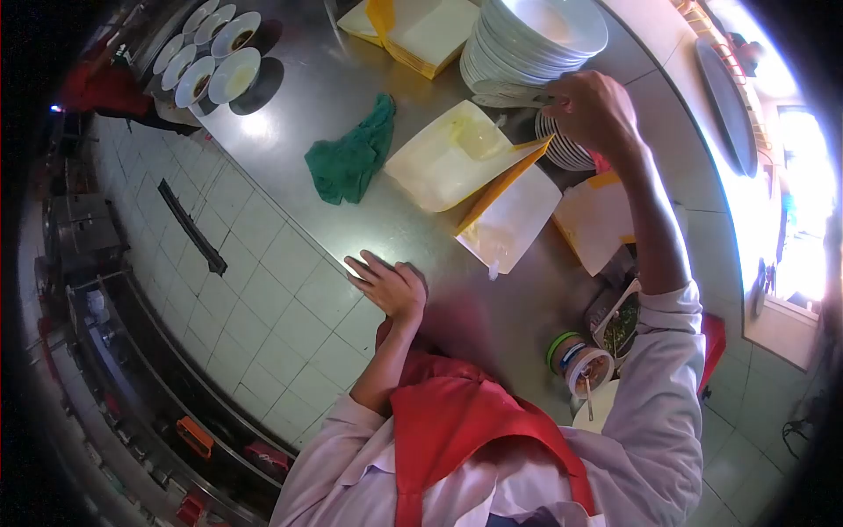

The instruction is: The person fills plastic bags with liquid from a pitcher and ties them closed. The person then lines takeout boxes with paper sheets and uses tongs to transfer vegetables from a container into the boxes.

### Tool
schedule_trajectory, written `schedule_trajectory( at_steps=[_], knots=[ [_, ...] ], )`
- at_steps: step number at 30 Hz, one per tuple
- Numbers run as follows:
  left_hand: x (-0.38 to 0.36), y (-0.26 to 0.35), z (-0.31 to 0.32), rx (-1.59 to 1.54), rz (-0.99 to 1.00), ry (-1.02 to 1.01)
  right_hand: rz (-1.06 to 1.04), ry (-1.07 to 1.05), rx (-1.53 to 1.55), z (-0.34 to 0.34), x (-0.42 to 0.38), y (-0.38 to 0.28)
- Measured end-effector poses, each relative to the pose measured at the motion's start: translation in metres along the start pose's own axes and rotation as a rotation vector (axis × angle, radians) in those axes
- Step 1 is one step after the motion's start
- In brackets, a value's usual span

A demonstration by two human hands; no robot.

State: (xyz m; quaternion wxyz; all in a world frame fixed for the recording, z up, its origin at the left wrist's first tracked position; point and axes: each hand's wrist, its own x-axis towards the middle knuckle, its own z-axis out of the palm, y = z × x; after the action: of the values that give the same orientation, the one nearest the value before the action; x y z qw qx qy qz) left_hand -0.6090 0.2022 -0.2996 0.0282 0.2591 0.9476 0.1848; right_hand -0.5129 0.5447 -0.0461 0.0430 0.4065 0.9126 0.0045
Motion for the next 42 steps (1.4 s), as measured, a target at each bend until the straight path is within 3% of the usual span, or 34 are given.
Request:
schedule_trajectory(
  at_steps=[6,9,12,13,15,17,22,25,42],
  knots=[
    [-0.001,-0.002,0.005,0.007,0.016,-0.016,0.042,0.162,0.241,-0.034,-0.078,0.040],
    [-0.003,-0.006,0.012,0.024,0.086,0.021,0.269,0.198,0.316,-0.026,-0.133,0.073],
    [-0.004,-0.010,0.017,0.046,0.070,-0.042,0.407,0.039,0.165,0.005,-0.183,0.102],
    [-0.003,-0.014,0.024,0.083,0.069,0.002,0.504,-0.139,0.127,0.008,-0.189,0.102],
    [-0.006,-0.013,0.029,0.118,0.087,0.037,0.556,-0.303,0.053,0.040,-0.206,0.122],
    [-0.006,-0.008,0.023,0.112,0.028,0.018,0.558,-0.406,0.024,0.052,-0.213,0.123],
    [-0.008,-0.005,0.023,0.086,0.068,0.042,0.392,-0.400,0.099,0.098,-0.227,0.136],
    [-0.010,-0.007,0.026,0.171,0.065,0.037,0.400,-0.404,0.142,0.117,-0.226,0.138],
    [-0.008,-0.017,0.035,0.214,0.084,0.056,0.437,-0.203,0.334,0.074,-0.230,0.144]
  ],
)
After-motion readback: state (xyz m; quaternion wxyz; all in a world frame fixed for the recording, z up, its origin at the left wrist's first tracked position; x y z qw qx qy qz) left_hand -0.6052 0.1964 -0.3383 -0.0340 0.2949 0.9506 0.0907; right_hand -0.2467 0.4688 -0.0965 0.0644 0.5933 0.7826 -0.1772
